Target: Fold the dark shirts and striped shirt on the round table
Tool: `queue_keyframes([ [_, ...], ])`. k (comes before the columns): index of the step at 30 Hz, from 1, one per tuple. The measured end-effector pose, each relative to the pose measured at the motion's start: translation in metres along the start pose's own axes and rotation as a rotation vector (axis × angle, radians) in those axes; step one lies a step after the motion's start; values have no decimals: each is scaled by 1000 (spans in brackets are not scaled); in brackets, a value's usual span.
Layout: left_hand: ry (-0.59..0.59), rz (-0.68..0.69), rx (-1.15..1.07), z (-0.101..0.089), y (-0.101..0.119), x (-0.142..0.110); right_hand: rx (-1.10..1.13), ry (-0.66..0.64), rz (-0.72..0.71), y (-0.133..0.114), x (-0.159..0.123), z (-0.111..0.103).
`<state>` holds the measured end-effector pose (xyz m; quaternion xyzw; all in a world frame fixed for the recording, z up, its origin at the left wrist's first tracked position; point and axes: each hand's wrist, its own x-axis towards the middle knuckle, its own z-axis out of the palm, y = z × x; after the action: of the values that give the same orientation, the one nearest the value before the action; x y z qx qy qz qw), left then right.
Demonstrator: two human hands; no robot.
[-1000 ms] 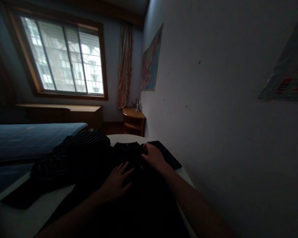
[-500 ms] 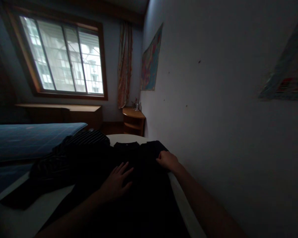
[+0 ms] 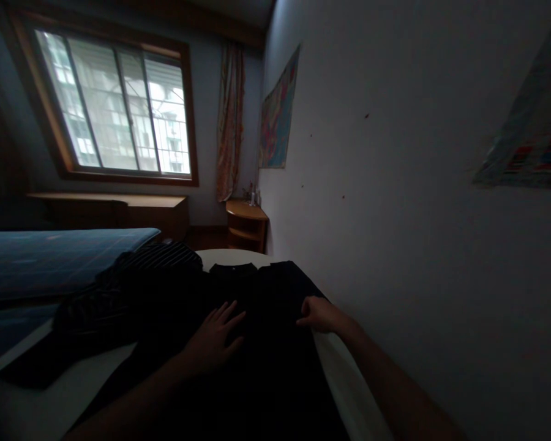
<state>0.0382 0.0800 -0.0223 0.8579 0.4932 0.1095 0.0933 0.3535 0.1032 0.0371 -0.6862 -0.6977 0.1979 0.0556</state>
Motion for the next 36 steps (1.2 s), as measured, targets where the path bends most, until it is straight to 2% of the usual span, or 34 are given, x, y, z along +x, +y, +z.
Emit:
queue_keyframes([
  [4,0,3,-5,-1,0,0,-61,67,-14,3,-1,-6],
  [9,-2,3,-21,-1,0,0,-194,4,27,-7,5,-16],
  [15,10,11,-8,2,-1,0,-206,247,140,-33,48,-10],
  [20,-2,13,-5,0,-1,0,-189,287,180,-43,87,7],
  [24,2,14,-18,-2,0,0,-167,329,163,-46,106,15],
  [31,29,21,-49,1,-2,0,-180,489,217,-65,103,24],
  [34,52,16,-51,3,-2,0,-228,615,140,-89,97,32],
  [36,78,15,-43,1,-4,1,-240,645,36,-110,93,42],
])
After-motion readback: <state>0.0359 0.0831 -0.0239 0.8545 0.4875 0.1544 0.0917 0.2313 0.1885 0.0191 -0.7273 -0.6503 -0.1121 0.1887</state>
